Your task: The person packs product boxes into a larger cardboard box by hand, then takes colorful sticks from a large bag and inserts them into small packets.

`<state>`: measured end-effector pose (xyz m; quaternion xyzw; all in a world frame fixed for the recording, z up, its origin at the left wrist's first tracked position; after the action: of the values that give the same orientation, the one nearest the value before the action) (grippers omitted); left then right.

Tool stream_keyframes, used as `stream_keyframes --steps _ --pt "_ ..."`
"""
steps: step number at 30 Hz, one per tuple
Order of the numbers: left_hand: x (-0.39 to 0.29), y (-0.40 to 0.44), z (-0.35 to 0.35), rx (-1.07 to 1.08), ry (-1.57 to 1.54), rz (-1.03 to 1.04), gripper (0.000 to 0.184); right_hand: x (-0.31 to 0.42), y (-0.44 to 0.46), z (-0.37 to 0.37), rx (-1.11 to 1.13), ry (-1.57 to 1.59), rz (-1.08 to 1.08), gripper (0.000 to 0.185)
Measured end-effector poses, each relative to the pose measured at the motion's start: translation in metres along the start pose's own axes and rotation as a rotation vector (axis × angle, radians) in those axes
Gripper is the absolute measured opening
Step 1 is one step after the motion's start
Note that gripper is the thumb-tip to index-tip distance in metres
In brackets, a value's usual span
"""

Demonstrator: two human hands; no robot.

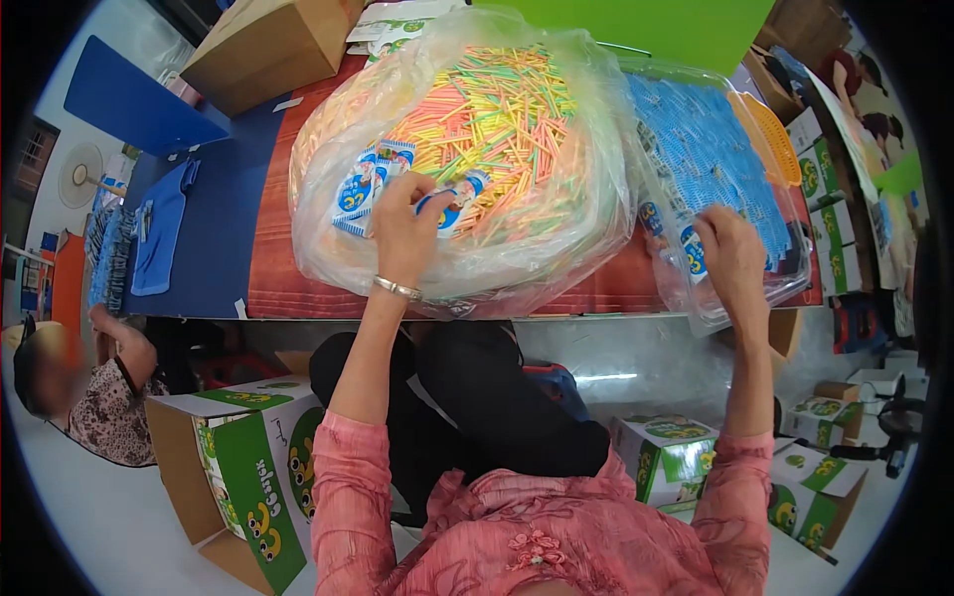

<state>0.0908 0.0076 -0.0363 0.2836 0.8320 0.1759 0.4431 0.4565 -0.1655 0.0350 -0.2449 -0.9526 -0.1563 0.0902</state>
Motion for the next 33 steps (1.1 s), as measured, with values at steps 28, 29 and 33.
stream_keyframes --steps 28,29,33 --pt "-0.030 -0.083 -0.026 -0.079 -0.481 -0.335 0.011 0.198 -0.006 0.092 0.399 0.839 -0.300 0.027" --pt "-0.032 -0.077 -0.034 -0.107 -0.483 -0.298 0.010 0.198 0.006 0.086 0.218 0.770 -0.392 0.023" --pt "-0.030 -0.050 -0.044 -0.069 -0.240 -0.208 0.015 0.211 0.032 0.099 -0.052 0.376 -0.627 0.004"
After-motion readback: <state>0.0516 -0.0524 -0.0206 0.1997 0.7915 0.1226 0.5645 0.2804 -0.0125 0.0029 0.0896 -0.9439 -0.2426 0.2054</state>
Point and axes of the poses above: each hand's wrist, its own y-axis towards the middle knuckle, its own z-axis out of the palm, x = y × z, the point moved 7 cm from there along y, towards the middle knuckle, and after that the axes turned 14 degrees about z, right-handed, at the moved point
